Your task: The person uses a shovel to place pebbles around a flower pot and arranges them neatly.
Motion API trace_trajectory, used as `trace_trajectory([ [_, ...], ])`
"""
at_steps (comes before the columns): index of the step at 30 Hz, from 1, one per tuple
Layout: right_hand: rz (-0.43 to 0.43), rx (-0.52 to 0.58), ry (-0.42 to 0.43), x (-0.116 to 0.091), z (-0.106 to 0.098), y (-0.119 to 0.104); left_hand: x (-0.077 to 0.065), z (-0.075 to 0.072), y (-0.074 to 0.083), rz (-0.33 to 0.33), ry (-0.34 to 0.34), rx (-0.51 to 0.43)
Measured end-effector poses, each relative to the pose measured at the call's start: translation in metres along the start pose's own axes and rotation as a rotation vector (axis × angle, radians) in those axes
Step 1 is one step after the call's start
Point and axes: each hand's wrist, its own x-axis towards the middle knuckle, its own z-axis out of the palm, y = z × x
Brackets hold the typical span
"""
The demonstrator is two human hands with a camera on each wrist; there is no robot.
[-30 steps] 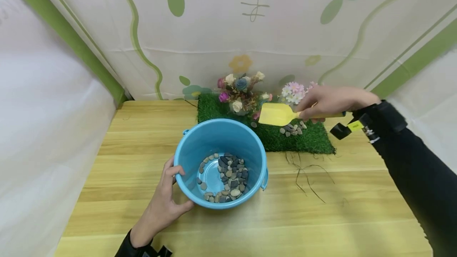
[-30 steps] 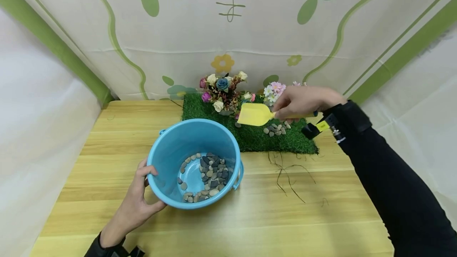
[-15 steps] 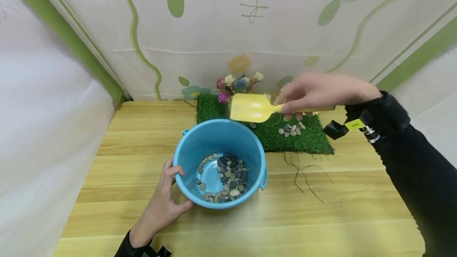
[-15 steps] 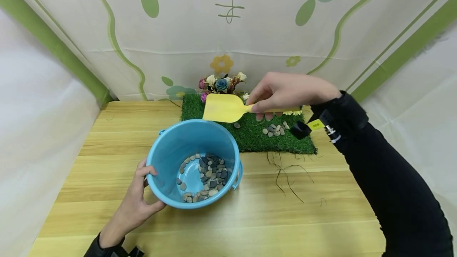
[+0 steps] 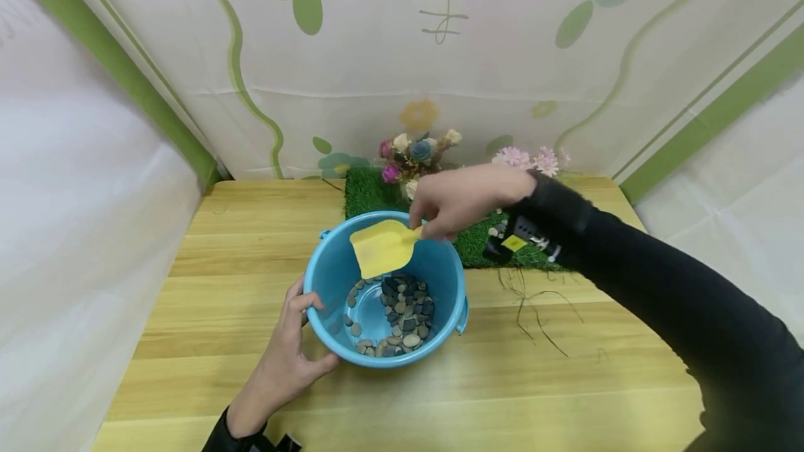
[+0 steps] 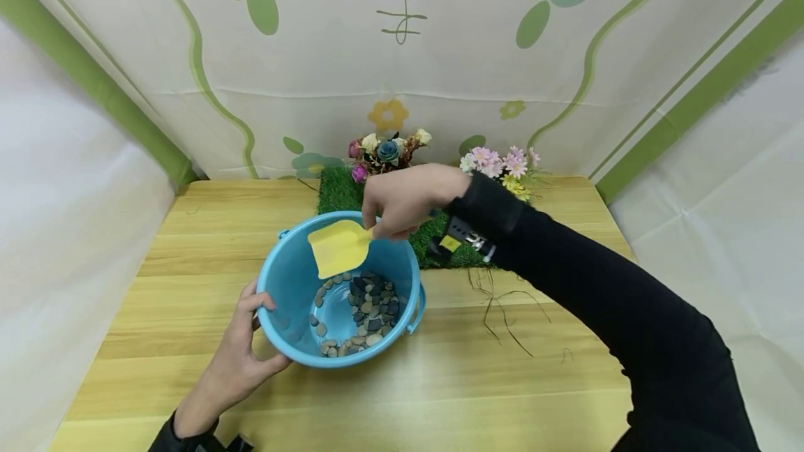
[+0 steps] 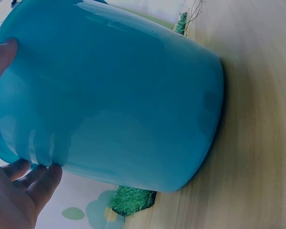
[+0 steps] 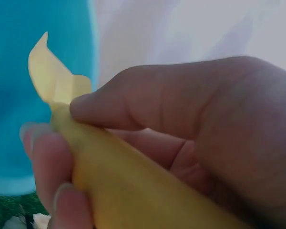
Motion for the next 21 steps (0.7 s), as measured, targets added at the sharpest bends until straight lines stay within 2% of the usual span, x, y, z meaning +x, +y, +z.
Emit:
trace_trajectory([
  [4,0.049,-0.061,-0.041,0.019,0.009,-0.005,0.000,0.001,-0.001,0.001,0.001,-0.002],
  [9,0.142,-0.083,-0.041,0.035,0.020,-0.010,0.000,0.001,-0.003,0.001,0.001,-0.013],
  [14,0.301,-0.133,-0.037,0.048,0.030,-0.019,0.000,0.001,-0.002,0.000,0.001,-0.013],
  [17,0.381,-0.201,-0.042,0.056,0.034,-0.024,0.000,0.001,-0.002,-0.002,0.003,-0.011],
  [21,0.394,-0.312,-0.034,0.065,0.041,-0.029,0.001,0.002,-0.002,-0.002,0.003,-0.015],
])
